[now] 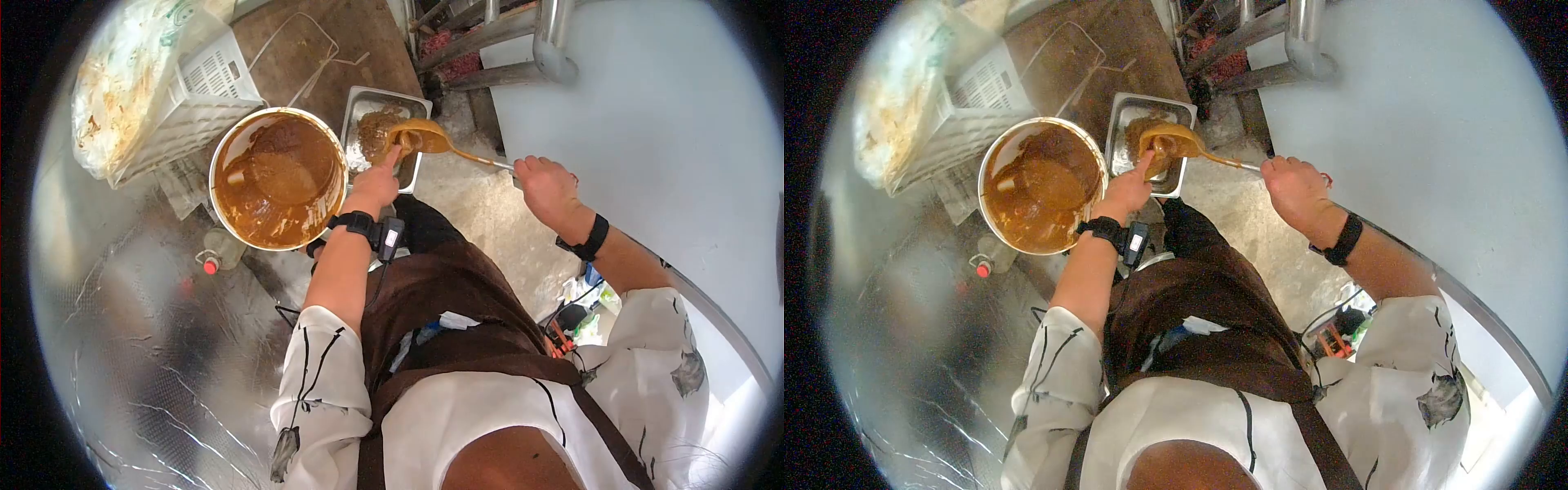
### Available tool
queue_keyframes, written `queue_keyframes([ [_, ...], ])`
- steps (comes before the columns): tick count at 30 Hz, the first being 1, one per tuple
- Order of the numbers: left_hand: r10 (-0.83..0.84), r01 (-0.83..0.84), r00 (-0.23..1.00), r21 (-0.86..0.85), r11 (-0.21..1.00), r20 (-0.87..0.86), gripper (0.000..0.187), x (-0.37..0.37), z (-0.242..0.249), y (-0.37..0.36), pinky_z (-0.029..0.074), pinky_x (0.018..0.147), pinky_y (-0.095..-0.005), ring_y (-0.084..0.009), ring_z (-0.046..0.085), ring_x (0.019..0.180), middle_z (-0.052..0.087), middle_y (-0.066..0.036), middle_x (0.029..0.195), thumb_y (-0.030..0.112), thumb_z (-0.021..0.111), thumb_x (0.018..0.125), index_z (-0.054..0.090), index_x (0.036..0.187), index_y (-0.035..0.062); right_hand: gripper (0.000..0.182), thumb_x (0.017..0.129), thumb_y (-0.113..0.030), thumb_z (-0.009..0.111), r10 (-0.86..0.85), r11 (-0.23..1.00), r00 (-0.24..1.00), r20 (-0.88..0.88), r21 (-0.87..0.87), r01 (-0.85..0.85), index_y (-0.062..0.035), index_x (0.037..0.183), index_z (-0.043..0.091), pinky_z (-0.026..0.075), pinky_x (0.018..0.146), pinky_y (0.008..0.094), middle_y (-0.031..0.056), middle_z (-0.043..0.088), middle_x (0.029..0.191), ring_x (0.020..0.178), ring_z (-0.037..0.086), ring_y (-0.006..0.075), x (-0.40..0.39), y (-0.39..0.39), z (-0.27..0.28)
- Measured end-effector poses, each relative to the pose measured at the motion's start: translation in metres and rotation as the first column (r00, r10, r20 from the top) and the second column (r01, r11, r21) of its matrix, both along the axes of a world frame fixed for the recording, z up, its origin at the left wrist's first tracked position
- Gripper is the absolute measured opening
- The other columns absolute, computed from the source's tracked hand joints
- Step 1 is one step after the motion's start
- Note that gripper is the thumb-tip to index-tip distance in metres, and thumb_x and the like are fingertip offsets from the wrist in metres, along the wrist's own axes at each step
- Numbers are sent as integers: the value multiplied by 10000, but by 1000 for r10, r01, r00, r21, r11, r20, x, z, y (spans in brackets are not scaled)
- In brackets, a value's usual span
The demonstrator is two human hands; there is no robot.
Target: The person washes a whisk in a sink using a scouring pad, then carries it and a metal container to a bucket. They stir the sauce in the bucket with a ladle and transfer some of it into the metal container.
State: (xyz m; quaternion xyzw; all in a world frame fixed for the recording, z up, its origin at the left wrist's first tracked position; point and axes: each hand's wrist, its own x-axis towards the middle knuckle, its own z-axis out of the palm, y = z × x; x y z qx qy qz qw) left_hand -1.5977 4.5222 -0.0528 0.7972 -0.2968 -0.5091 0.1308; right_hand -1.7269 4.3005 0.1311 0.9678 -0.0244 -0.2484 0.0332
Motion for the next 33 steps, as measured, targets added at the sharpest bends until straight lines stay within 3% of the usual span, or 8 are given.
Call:
queue_keyframes([
  [3, -50, 51, 998, 43, 998, -28, 704, -2, 5, -4, 442, 828, -433, -354, 570, 946, 567, -235, 1064, 167, 465, 812, 88, 1404, 220, 121, 673, -18, 512, -13, 1000, 1000, -4, -11, 13, -43, 792, 509, 466, 620, 381, 96, 524, 738, 709, 553, 269, 1, 0, -5],
  [9, 15, -16, 998, 17, 1000, 68, 716, -15, 8, -6, 459, 782, -412, -320, 604, 899, 605, -202, 1013, 94, 418, 788, 74, 1410, 188, 99, 690, -32, 506, -50, 999, 999, -20, -21, 50, -38, 788, 520, 472, 622, 388, 105, 538, 747, 721, 561, 279, 3, 1, -19],
  [12, 23, -23, 999, 0, 1000, 28, 717, -9, 20, -11, 464, 762, -412, -317, 611, 882, 614, -187, 1001, 90, 414, 790, 70, 1412, 185, 92, 700, -40, 501, -29, 998, 997, -67, -48, 26, -36, 790, 525, 472, 620, 390, 109, 544, 752, 722, 562, 283, 4, 4, -25],
  [15, -13, 14, 997, -13, 1000, 71, 710, -6, 3, -18, 469, 745, -409, -311, 617, 867, 622, -177, 979, 90, 413, 795, 77, 1412, 192, 85, 709, -45, 499, -34, 999, 993, -109, -27, 31, -35, 788, 526, 471, 620, 387, 109, 544, 748, 721, 561, 279, 6, 9, -18],
  [24, -113, 108, 990, 58, 992, 89, 635, -4, -20, -32, 460, 804, -387, -299, 598, 941, 593, -182, 1055, 122, 380, 830, 125, 1406, 199, 92, 714, -82, 511, 38, 999, 998, -42, -32, -39, -50, 799, 522, 475, 619, 363, 91, 549, 769, 740, 575, 250, 0, -6, -16],
  [27, -86, 83, 994, 41, 996, 72, 677, -4, -29, -32, 460, 805, -415, -329, 585, 948, 579, -210, 1060, 116, 437, 776, 172, 1396, 171, 87, 712, -78, 509, 39, 997, 998, -44, -62, -42, -51, 794, 521, 474, 624, 367, 91, 550, 771, 736, 574, 251, 3, -6, -18],
  [30, -122, 114, 987, 81, 990, 105, 611, -6, -27, -31, 455, 824, -385, -290, 587, 976, 592, -183, 1060, 122, 385, 832, 164, 1397, 188, 128, 703, -74, 529, 31, 999, 999, 21, -40, -31, -60, 829, 542, 466, 613, 362, 78, 534, 742, 709, 561, 250, 1, -7, -26],
  [33, -114, 109, 991, 79, 991, 70, 621, -5, -20, -28, 459, 820, -379, -283, 586, 983, 589, -181, 1072, 112, 393, 826, 159, 1399, 166, 115, 713, -72, 512, 36, 999, 998, -42, -36, -38, -52, 825, 524, 476, 628, 366, 92, 554, 778, 738, 576, 252, 6, -3, -25],
])
